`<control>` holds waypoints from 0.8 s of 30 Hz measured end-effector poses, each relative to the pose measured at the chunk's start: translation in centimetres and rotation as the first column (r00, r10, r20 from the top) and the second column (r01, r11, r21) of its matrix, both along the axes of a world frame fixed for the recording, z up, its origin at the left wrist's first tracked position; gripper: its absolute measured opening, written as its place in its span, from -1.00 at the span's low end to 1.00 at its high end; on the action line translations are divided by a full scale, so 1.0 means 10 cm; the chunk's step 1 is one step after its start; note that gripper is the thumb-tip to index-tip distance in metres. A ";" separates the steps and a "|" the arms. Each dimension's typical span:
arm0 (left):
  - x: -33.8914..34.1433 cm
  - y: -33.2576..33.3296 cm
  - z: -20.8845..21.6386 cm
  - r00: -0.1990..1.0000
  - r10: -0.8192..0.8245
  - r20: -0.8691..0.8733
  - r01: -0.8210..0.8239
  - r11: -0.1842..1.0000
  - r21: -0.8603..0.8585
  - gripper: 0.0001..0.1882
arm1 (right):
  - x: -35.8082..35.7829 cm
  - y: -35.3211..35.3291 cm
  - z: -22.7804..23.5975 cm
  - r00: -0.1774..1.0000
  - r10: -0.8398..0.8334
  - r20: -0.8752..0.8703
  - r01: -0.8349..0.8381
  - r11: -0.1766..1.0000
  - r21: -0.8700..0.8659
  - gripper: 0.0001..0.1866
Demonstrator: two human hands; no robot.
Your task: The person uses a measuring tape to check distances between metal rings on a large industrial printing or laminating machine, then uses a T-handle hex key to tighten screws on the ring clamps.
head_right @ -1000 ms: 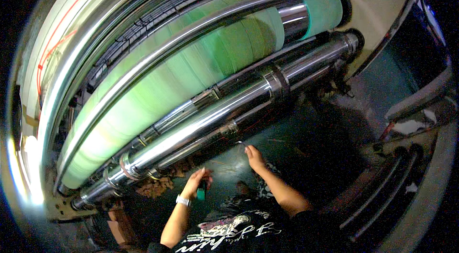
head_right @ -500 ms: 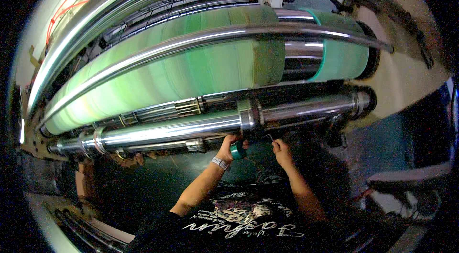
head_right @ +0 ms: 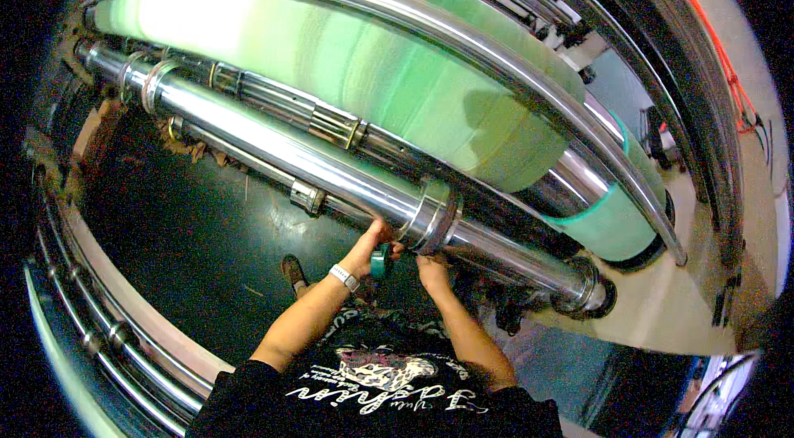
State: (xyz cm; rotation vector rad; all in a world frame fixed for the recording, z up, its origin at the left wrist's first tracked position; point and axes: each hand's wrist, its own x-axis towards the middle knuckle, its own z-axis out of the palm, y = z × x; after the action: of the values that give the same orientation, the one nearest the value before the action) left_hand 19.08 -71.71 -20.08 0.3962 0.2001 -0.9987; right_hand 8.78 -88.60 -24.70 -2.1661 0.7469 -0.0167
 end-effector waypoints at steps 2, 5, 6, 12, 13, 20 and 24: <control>-0.02 -0.02 0.06 0.999 0.013 0.045 -0.017 0.996 0.084 -0.54 | 0.01 -0.02 -0.15 0.999 -0.015 -0.035 0.022 0.979 0.201 -0.71; 0.01 0.09 -0.03 0.997 0.039 0.063 -0.047 0.992 0.117 -0.54 | 0.21 0.35 0.25 0.982 -0.103 -0.158 0.180 0.757 0.627 -0.69; 0.02 0.09 -0.08 0.998 0.047 0.050 -0.052 0.992 0.114 -0.54 | 0.27 0.46 0.46 0.965 -0.139 -0.222 0.260 0.618 0.742 -0.69; -0.02 -0.01 0.14 0.997 0.067 0.035 -0.071 0.986 0.149 -0.55 | 0.31 0.43 0.51 0.971 -0.146 -0.190 0.240 0.581 0.778 -0.75; 0.00 0.00 0.17 0.996 0.081 0.031 -0.085 0.983 0.163 -0.56 | 0.33 0.43 0.54 0.979 -0.119 -0.164 0.203 0.576 0.791 -0.77; 0.02 0.01 0.12 0.996 0.085 -0.001 -0.082 0.968 0.236 -0.58 | 0.22 0.03 0.13 0.987 -0.075 -0.145 0.162 0.345 0.924 -0.83; 0.04 0.02 0.06 0.996 0.071 0.052 -0.082 0.969 0.233 -0.60 | 0.23 0.02 0.27 0.980 -0.142 -0.139 0.189 0.456 0.870 -0.73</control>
State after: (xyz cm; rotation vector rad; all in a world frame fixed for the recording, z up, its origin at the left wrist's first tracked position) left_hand 19.47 -71.47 -19.48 0.6214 0.2939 -0.8921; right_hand 11.12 -88.37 -21.99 -1.0663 0.7545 0.2720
